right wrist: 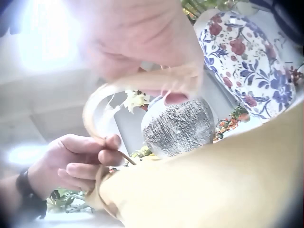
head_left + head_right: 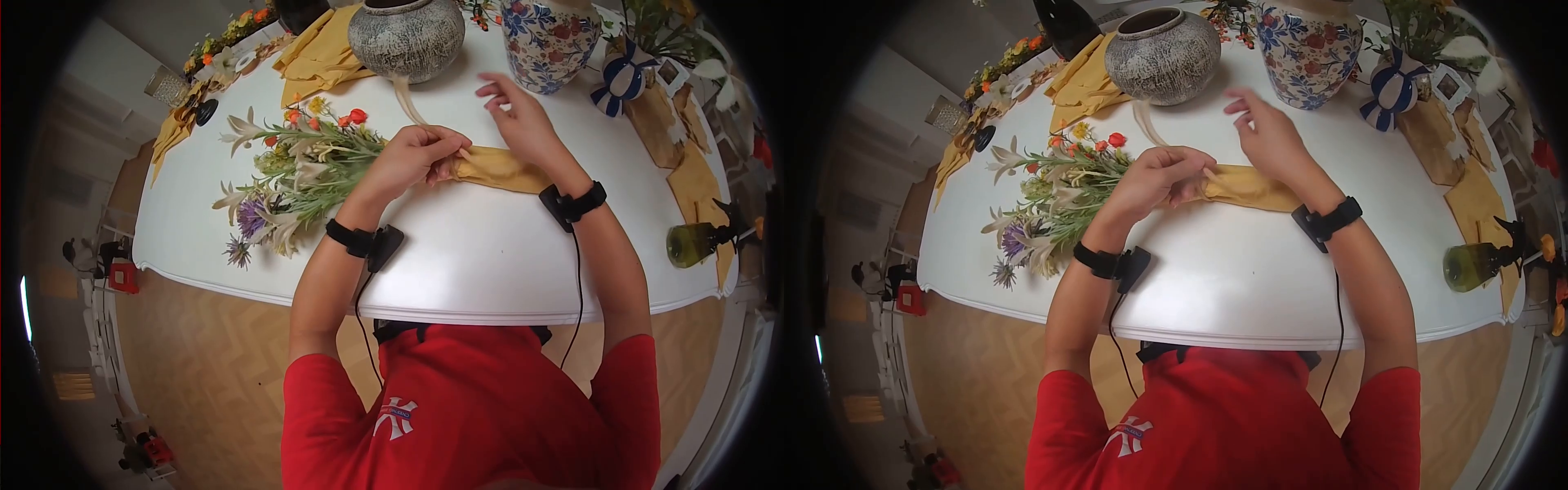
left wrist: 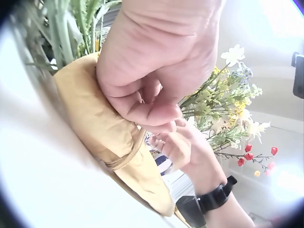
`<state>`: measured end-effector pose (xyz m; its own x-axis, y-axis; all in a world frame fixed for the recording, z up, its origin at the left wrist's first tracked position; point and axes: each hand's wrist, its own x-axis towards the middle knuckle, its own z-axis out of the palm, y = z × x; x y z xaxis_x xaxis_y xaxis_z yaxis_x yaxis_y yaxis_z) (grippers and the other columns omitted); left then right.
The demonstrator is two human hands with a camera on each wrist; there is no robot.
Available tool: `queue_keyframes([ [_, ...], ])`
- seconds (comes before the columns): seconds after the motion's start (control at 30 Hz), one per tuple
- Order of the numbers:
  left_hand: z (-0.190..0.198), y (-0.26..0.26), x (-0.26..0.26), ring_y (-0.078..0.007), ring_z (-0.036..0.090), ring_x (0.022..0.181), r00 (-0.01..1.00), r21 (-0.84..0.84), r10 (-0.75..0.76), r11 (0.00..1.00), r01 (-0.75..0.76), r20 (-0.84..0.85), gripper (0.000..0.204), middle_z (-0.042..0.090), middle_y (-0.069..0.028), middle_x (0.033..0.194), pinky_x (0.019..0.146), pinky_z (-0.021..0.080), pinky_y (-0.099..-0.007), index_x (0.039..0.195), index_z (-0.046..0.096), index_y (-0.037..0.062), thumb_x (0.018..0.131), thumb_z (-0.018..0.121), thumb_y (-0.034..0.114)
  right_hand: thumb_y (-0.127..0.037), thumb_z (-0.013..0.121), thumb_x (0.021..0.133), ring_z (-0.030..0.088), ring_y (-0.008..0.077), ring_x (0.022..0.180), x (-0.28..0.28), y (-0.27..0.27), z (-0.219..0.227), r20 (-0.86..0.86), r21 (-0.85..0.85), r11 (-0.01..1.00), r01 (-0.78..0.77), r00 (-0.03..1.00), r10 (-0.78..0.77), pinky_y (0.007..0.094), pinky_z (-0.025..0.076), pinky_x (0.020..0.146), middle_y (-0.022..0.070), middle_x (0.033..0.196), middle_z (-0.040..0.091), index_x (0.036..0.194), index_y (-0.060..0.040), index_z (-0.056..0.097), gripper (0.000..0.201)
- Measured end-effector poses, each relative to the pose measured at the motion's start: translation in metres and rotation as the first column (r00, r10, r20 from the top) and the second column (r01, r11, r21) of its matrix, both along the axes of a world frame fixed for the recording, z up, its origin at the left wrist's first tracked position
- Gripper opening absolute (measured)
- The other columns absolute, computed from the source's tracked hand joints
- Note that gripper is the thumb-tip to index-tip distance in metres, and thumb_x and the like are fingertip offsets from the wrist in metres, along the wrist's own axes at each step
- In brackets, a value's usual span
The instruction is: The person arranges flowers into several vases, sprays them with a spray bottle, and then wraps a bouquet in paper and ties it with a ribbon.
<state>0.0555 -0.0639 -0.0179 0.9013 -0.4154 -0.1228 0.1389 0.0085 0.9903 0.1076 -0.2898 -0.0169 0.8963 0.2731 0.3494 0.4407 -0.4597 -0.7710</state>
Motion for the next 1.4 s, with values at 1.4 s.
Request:
queue_keyframes([
  [1.4, -0.003, -0.012, -0.011, -0.0240, 0.067, 0.062, 0.209, 0.317, -0.241, 0.641, -0.699, 0.948, 0.013, 0.063, -0.0037, 0.075, 0.054, 0.055, -0.0368, 0.092, 0.072, 0.0098, 0.086, 0.079, 0.018, -0.010, 0.059, 0.100, 0.057, 0.0044, 0.078, -0.004, 0.023, 0.007, -0.278, 0.198, 0.928, -0.314, 0.890, 0.361, 0.0221, 0.049, 0.071, -0.0034, 0.086, 0.064, 0.108, -0.0019, 0.070, 0.016],
])
